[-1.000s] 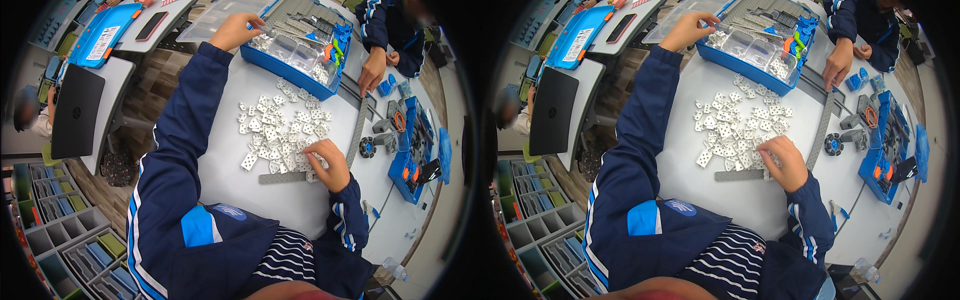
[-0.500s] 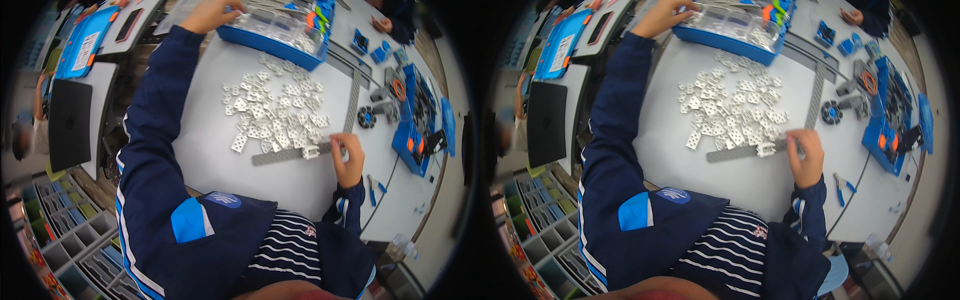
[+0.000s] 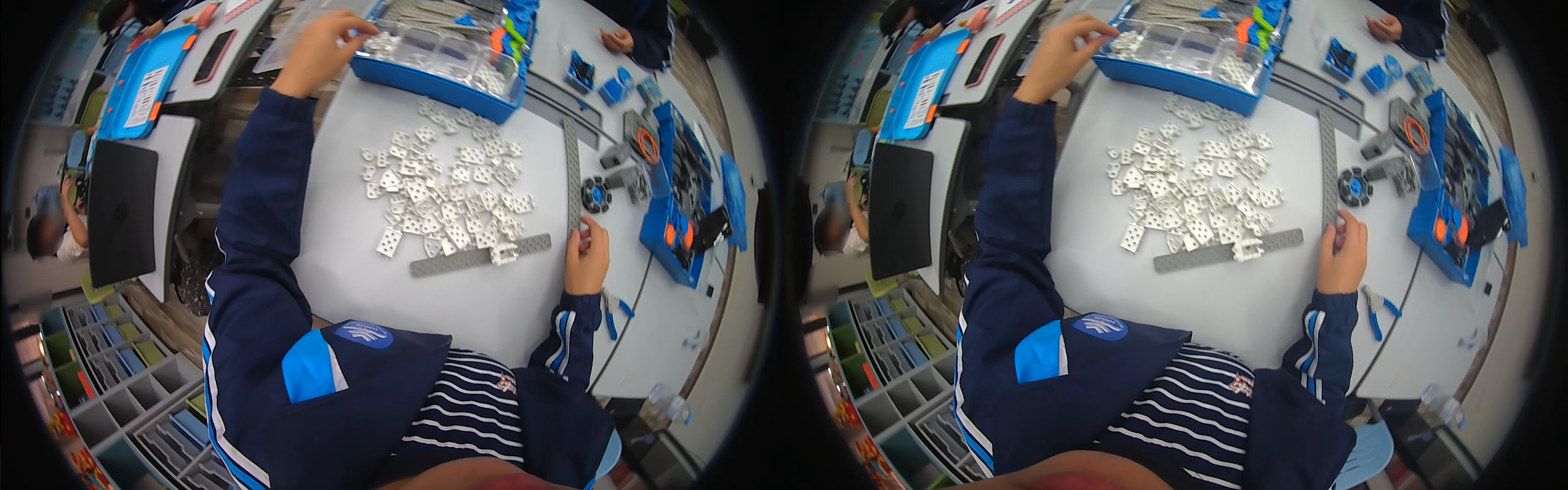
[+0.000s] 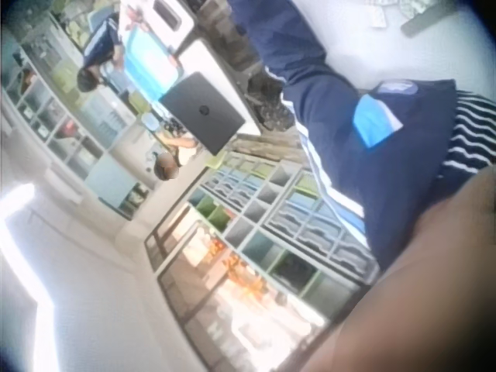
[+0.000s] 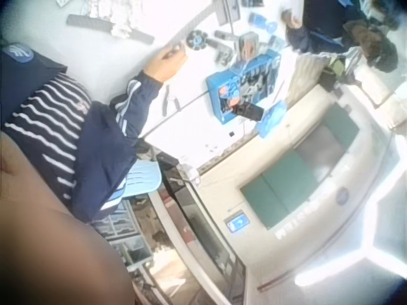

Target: The person assembles small white plastic parts on a table, then opens a blue storage box and pours out many similar parts. They continue to handle and arrange the parts on the table.

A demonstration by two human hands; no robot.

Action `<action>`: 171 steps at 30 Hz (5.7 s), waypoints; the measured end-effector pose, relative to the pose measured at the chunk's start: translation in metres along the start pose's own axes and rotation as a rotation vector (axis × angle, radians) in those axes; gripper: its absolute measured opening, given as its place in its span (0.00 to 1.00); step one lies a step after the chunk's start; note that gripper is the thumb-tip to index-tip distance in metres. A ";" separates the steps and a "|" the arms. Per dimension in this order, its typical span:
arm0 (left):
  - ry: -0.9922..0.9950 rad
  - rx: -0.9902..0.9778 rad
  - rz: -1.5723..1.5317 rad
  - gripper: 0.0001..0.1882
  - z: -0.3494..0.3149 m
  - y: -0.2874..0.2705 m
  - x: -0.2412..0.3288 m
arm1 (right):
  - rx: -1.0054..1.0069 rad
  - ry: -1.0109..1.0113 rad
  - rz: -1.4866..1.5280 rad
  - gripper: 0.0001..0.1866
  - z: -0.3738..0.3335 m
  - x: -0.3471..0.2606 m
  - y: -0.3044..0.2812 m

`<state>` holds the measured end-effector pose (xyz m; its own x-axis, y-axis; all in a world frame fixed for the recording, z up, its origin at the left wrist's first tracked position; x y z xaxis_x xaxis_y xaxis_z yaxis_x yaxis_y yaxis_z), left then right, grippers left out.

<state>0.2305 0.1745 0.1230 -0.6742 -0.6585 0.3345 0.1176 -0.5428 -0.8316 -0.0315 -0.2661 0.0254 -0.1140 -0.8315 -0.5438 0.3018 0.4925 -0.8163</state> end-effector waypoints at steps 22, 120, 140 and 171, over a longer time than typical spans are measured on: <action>-0.161 -0.248 0.062 0.14 0.018 0.021 -0.012 | 0.048 0.097 0.052 0.11 -0.002 0.004 0.008; -0.471 0.009 -0.295 0.16 -0.145 0.076 0.083 | -0.006 0.066 0.187 0.32 0.231 0.012 -0.038; -0.442 0.067 -0.161 0.16 -0.128 0.089 0.083 | 0.138 -0.020 0.052 0.30 0.263 0.025 -0.016; -0.455 -0.032 -0.436 0.13 -0.118 0.102 0.087 | 0.363 0.014 0.800 0.22 0.224 0.030 0.045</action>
<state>0.0975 0.1232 0.0155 -0.2763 -0.5400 0.7950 -0.1245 -0.8002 -0.5867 0.1903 -0.3264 0.0164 0.2499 -0.2674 -0.9306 0.5782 0.8122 -0.0781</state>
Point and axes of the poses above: each hand's wrist, its own z-axis towards the middle knuckle, its own y-axis out of the palm, x = y × z, the point moved 5 cm from there along z, towards the middle knuckle, and after that the axes turned 4 degrees about -x, right-handed, at the moved point
